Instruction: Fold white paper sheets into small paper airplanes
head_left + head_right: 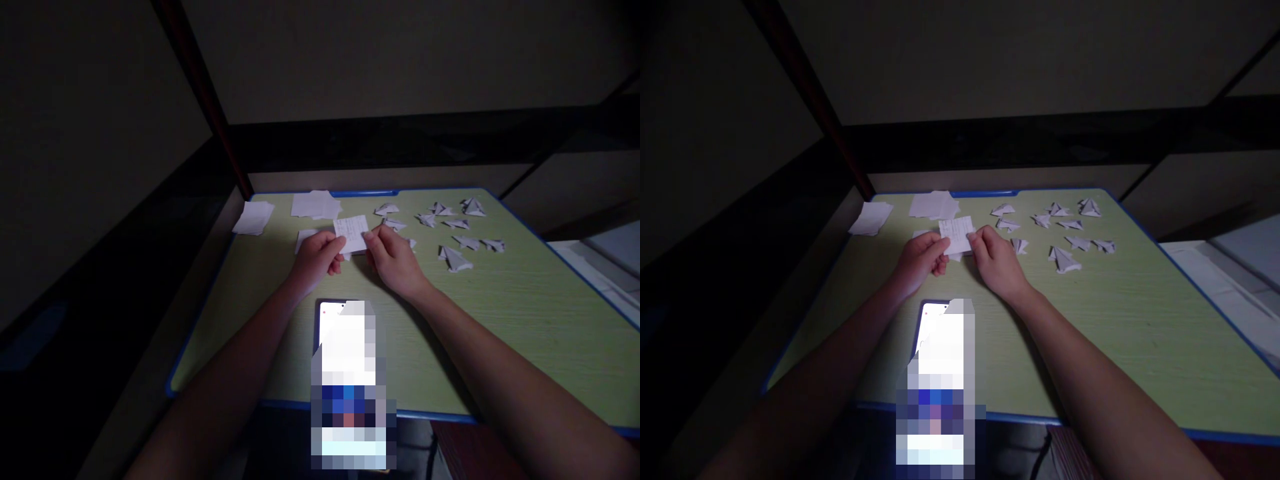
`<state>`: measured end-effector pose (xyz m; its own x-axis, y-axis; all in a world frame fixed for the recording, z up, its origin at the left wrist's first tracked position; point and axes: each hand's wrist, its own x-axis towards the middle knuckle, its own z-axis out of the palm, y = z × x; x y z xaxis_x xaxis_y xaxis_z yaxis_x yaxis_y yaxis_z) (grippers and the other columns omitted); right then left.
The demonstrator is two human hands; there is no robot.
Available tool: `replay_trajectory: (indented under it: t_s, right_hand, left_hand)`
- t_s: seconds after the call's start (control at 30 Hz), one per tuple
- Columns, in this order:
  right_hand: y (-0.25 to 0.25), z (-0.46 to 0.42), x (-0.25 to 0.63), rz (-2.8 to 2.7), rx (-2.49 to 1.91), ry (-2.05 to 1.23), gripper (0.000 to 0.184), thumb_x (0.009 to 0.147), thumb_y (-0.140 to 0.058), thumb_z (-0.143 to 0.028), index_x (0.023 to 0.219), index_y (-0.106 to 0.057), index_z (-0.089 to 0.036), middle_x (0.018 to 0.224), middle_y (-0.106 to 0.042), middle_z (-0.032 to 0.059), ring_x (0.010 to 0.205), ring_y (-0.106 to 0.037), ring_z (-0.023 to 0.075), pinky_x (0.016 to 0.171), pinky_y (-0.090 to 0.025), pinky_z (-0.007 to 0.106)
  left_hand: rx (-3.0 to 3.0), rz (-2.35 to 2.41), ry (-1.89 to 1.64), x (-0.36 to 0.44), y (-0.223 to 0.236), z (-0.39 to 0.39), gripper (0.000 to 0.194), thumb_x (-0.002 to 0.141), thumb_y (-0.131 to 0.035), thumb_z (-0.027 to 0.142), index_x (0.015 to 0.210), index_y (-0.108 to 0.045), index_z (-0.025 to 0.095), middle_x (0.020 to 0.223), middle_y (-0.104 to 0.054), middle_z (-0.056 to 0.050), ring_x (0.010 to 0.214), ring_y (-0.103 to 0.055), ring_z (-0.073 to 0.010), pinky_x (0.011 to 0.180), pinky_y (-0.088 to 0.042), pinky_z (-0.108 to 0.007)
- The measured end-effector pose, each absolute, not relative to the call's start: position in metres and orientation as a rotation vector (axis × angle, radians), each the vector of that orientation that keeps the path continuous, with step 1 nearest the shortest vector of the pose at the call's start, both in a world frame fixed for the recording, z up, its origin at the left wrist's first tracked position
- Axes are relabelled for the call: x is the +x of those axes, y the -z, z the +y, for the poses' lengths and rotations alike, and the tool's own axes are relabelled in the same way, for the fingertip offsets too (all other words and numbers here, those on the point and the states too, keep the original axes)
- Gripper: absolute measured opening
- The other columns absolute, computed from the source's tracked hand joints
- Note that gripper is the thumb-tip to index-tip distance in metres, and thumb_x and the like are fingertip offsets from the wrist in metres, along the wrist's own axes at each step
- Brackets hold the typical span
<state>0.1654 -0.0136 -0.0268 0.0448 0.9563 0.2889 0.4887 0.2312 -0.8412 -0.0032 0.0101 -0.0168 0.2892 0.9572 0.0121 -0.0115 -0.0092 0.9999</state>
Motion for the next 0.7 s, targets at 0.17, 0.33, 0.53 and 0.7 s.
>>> replay_trajectory:
  t_s: [0.17, 0.33, 0.53, 0.7]
  right_hand:
    - [0.0285, -0.01, 0.1671, -1.603, -1.395, -0.638, 0.044, 0.096, -0.042, -0.058, 0.07, -0.046, -0.023, 0.057, -0.053, -0.0015, 0.056, -0.048, 0.0155, 0.057, -0.035, 0.03]
    - [0.028, -0.0073, 0.1665, -1.629, -1.448, -0.57, 0.046, 0.096, -0.042, -0.058, 0.066, -0.045, -0.023, 0.056, -0.052, -0.0012, 0.056, -0.048, 0.0155, 0.058, -0.034, 0.031]
    - [0.0276, -0.0059, 0.1658, -1.657, -1.442, -0.563, 0.045, 0.095, -0.041, -0.058, 0.067, -0.044, -0.023, 0.056, -0.052, -0.0007, 0.055, -0.048, 0.0161, 0.057, -0.034, 0.031]
    - [0.0311, -0.0045, 0.1681, -1.618, -1.398, -0.617, 0.044, 0.095, -0.042, -0.058, 0.067, -0.045, -0.023, 0.054, -0.052, -0.0014, 0.055, -0.047, 0.0155, 0.055, -0.034, 0.03]
  left_hand:
    - [1.337, 0.947, -0.989, -0.0045, 0.0194, 0.0144, 0.021, 0.088, -0.057, 0.027, 0.071, -0.054, 0.017, 0.054, -0.055, 0.005, 0.038, -0.048, -0.0034, 0.037, -0.034, -0.016]
    - [1.308, 0.905, -0.99, -0.0065, 0.0223, 0.0169, 0.024, 0.085, -0.059, 0.032, 0.068, -0.052, 0.017, 0.054, -0.054, 0.006, 0.037, -0.048, -0.0034, 0.037, -0.034, -0.016]
    - [1.33, 0.928, -0.981, -0.0056, 0.0197, 0.0148, 0.025, 0.085, -0.059, 0.033, 0.067, -0.051, 0.017, 0.053, -0.054, 0.007, 0.037, -0.047, -0.0032, 0.037, -0.034, -0.016]
    - [1.352, 0.928, -0.978, -0.0033, 0.0187, 0.0136, 0.019, 0.086, -0.059, 0.032, 0.076, -0.053, 0.017, 0.054, -0.055, 0.008, 0.037, -0.048, -0.0034, 0.037, -0.034, -0.016]
